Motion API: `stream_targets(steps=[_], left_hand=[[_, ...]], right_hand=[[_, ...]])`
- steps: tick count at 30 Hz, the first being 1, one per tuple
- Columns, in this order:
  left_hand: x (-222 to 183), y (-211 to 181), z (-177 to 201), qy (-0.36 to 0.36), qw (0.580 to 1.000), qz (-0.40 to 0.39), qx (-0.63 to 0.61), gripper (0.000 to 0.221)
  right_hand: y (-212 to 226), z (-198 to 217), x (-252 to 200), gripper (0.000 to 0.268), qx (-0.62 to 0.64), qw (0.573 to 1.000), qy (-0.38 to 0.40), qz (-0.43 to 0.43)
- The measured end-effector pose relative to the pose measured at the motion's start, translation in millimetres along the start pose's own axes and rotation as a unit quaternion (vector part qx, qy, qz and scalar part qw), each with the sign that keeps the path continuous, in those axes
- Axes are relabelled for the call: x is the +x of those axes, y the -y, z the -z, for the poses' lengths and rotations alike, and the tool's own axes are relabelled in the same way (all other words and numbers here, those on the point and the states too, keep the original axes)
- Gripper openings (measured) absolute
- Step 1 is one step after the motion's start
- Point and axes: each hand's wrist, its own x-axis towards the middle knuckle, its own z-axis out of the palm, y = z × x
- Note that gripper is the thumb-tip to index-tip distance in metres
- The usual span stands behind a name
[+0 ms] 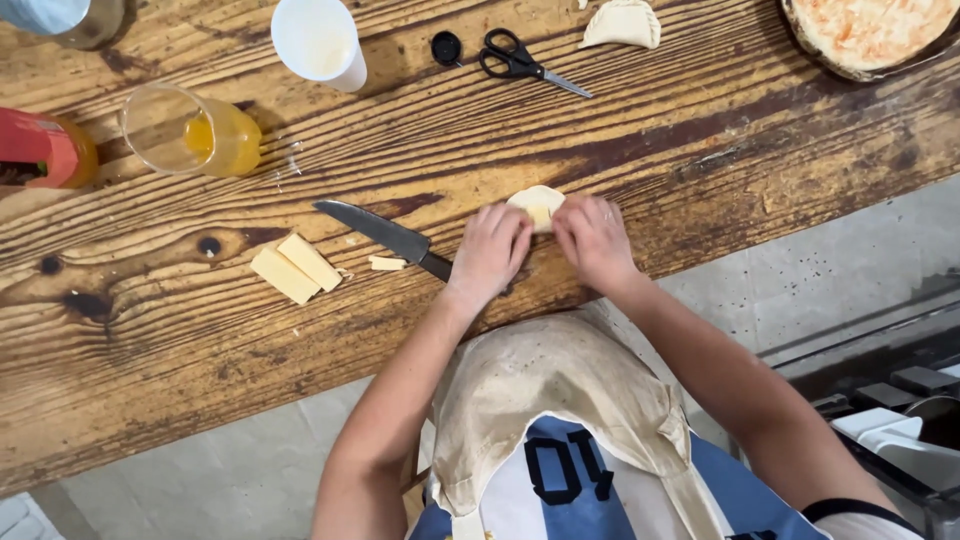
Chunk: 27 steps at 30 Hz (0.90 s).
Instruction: Preparing empanadas by cutting cheese into strips, placing them on dough circles, and folding the dough.
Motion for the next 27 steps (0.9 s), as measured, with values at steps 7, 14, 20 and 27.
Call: stream_targets(steps=[7,14,20,27], left_hand=[[35.8,5.0,0.4,0.047,0.989,0.140,-0.001,0.026],[43.7,-1.5,-1.8,0.053,0.981,0.185,0.013,0.033],[41.4,-4.2,-1.5,0.072,0.984,0.163,0.023,0.033],[38.3,-0.4,-10.8,0.139,0.973,0.185,0.004,0.031]], right_hand=[[-7.1,-4.0,40.5,0.010,-0.019,0.994,0.063,-0.093],[7.6,17.0,43.3,0.025,-0.004,0.991,0.083,-0.104],[13.0,25.0,43.3,0.043,0.055,0.977,0.145,-0.149],[-2.7,24.2,43.4,0.040,0.172,0.947,0.208,-0.175]])
